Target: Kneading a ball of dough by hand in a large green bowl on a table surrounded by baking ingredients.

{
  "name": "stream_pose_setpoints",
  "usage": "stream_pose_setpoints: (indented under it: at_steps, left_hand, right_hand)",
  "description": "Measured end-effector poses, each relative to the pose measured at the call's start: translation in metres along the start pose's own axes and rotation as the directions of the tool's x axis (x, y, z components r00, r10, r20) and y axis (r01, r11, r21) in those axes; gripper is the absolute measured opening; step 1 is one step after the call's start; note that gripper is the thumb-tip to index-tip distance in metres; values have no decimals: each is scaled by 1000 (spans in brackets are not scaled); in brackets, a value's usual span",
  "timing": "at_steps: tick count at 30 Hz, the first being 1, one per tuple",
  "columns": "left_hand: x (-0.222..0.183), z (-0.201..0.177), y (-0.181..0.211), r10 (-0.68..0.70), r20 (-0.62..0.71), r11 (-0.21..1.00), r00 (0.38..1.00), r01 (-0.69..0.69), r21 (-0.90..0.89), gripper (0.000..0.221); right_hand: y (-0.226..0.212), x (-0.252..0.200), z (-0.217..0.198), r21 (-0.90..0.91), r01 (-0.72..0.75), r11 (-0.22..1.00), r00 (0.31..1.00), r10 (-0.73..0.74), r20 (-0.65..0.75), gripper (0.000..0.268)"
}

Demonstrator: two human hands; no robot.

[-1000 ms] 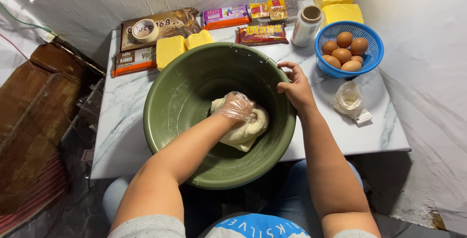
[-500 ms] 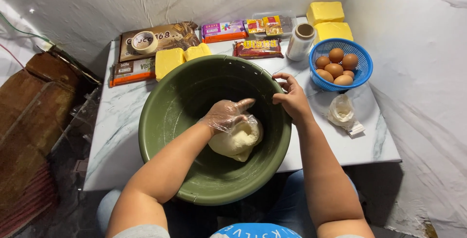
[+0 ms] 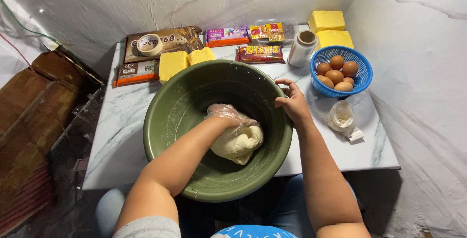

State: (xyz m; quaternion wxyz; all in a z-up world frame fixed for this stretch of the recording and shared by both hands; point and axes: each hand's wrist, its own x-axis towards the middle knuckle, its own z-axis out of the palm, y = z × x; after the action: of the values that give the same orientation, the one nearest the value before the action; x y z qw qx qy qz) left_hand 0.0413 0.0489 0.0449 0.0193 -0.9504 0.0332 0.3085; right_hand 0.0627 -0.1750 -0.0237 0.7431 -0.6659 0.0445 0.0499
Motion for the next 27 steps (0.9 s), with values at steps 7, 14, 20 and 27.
stream_pose_setpoints:
  at_steps: [7,14,20,27]
  left_hand:
    - [-73,-42,-8,-48,129,942,991,88,-325,114]
    - [12,9,-26,-43,53,979,998,52,-196,76]
    - [-30,9,6,177,-117,977,977,-188,-98,58]
    - [-109,-24,8,563,145,814,814,-576,73,91]
  right_hand:
    - [-1,-3,4,0,25,1000,1000,-25,-4,80]
    - [-12,-13,8,33,73,997,997,-73,-14,79]
    - [-10,-10,8,31,66,997,998,-66,-20,80]
    - [5,1,2,1,57,998,998,-57,-6,79]
